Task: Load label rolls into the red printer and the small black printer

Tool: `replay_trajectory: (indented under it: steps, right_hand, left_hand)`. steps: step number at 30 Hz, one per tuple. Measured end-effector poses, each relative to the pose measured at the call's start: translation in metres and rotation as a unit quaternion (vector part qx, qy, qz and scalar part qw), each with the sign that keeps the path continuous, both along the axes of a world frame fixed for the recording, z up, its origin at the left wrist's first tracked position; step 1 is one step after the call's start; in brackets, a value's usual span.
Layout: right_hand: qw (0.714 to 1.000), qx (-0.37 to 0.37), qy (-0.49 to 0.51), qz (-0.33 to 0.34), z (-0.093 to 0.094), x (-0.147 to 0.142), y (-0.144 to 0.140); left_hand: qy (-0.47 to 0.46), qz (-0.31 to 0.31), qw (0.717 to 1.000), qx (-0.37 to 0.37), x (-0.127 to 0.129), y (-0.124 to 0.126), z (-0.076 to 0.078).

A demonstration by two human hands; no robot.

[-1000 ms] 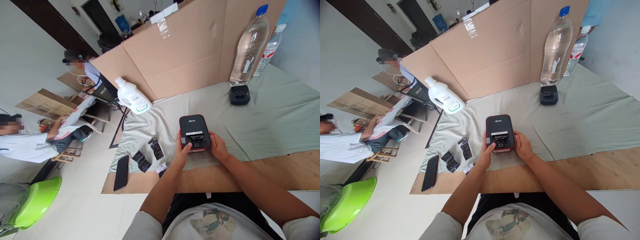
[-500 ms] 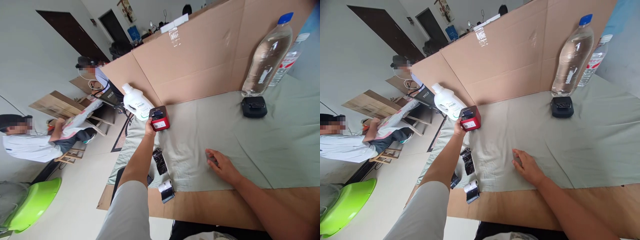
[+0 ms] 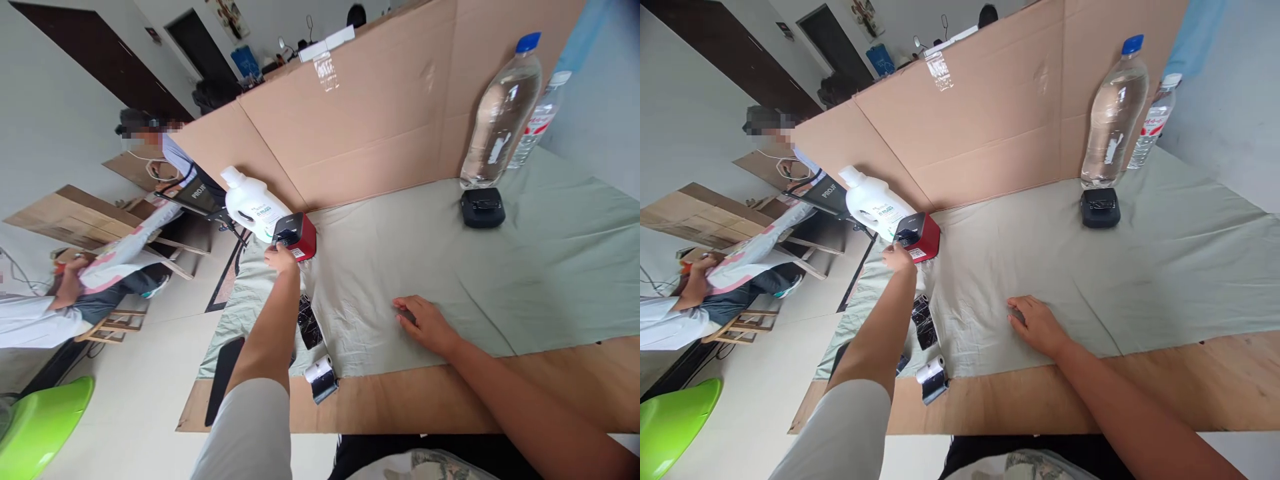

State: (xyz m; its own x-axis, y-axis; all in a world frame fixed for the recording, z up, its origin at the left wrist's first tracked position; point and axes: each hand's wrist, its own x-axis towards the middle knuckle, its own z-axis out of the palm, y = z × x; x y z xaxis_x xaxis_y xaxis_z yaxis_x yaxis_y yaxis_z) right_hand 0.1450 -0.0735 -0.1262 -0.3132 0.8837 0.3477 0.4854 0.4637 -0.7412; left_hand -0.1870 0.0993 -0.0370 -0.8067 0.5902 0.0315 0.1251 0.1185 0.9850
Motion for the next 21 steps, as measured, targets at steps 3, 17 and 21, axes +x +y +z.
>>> replay_trajectory:
  steps: [3, 17, 21]
  right_hand:
    - [0.997, -0.062, 0.037, -0.012, 0.000, -0.002, 0.002]
    - [0.978, 0.115, -0.063, -0.163, 0.018, 0.069, 0.083]
    - [0.916, 0.102, -0.154, -0.355, 0.041, 0.126, 0.170]
  left_hand:
    - [0.055, -0.008, 0.998, 0.022, 0.065, -0.028, -0.019]
    - [0.028, -0.315, 0.946, 0.076, 0.207, -0.146, -0.110]
    - [0.057, -0.351, 0.930, 0.091, 0.210, -0.145, -0.104]
